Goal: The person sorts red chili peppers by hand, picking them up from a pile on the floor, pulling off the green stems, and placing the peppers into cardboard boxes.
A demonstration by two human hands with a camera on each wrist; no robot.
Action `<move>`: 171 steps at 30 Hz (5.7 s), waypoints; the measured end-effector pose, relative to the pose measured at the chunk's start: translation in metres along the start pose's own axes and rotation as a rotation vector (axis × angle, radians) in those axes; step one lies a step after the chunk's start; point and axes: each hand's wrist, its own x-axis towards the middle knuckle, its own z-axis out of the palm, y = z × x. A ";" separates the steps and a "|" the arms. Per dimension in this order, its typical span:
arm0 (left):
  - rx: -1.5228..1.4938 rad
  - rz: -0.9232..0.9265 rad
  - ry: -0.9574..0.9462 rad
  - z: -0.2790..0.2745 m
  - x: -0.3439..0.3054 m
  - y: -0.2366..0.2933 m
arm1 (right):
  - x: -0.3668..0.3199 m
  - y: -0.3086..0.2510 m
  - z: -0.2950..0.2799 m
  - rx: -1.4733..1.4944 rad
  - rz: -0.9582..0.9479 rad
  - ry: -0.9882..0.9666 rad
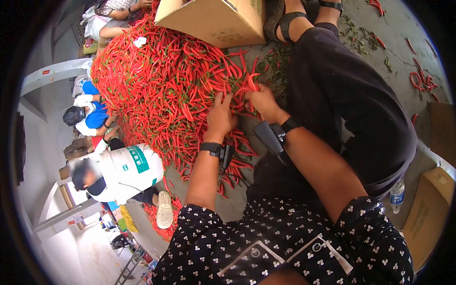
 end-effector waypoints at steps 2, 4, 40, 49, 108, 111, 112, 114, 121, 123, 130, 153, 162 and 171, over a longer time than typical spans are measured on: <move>0.021 0.017 0.043 -0.002 0.002 -0.002 | 0.000 0.000 0.000 0.009 0.002 -0.023; 0.004 0.001 -0.040 -0.003 0.004 -0.003 | -0.001 0.000 0.000 0.017 0.004 -0.027; -0.077 -0.004 0.134 0.009 -0.009 -0.009 | -0.012 -0.006 -0.003 0.022 0.073 -0.085; -0.922 -0.288 0.413 -0.022 -0.018 -0.043 | 0.002 0.004 -0.007 0.026 -0.003 -0.097; -0.609 -0.373 -0.269 -0.240 0.339 0.030 | -0.002 -0.023 0.018 0.193 0.138 -0.091; -0.728 -0.324 -0.217 -0.237 0.338 0.031 | -0.001 -0.021 0.016 0.176 0.117 -0.126; -0.695 -0.377 -0.200 -0.236 0.343 0.030 | -0.002 -0.022 0.016 0.174 0.116 -0.123; -0.659 -0.424 -0.186 -0.234 0.353 0.027 | -0.002 -0.025 0.017 0.177 0.094 -0.119; -0.389 -0.481 -0.212 -0.232 0.355 0.040 | 0.003 -0.025 0.018 0.163 0.177 -0.096; -0.277 -0.515 -0.252 -0.233 0.357 0.042 | 0.004 -0.020 0.020 0.295 0.135 -0.123; -0.084 -0.507 -0.288 -0.230 0.356 0.052 | 0.009 -0.020 0.017 0.210 0.171 -0.114; -1.596 0.046 0.488 -0.207 0.095 0.003 | -0.037 -0.060 0.016 0.066 -0.232 -0.171; -1.829 -0.537 0.036 0.005 -0.077 0.001 | -0.055 -0.249 0.138 -0.339 -0.956 -0.221; -1.515 -0.534 -0.117 0.044 -0.076 0.003 | 0.006 -0.352 0.053 -1.511 -1.522 0.750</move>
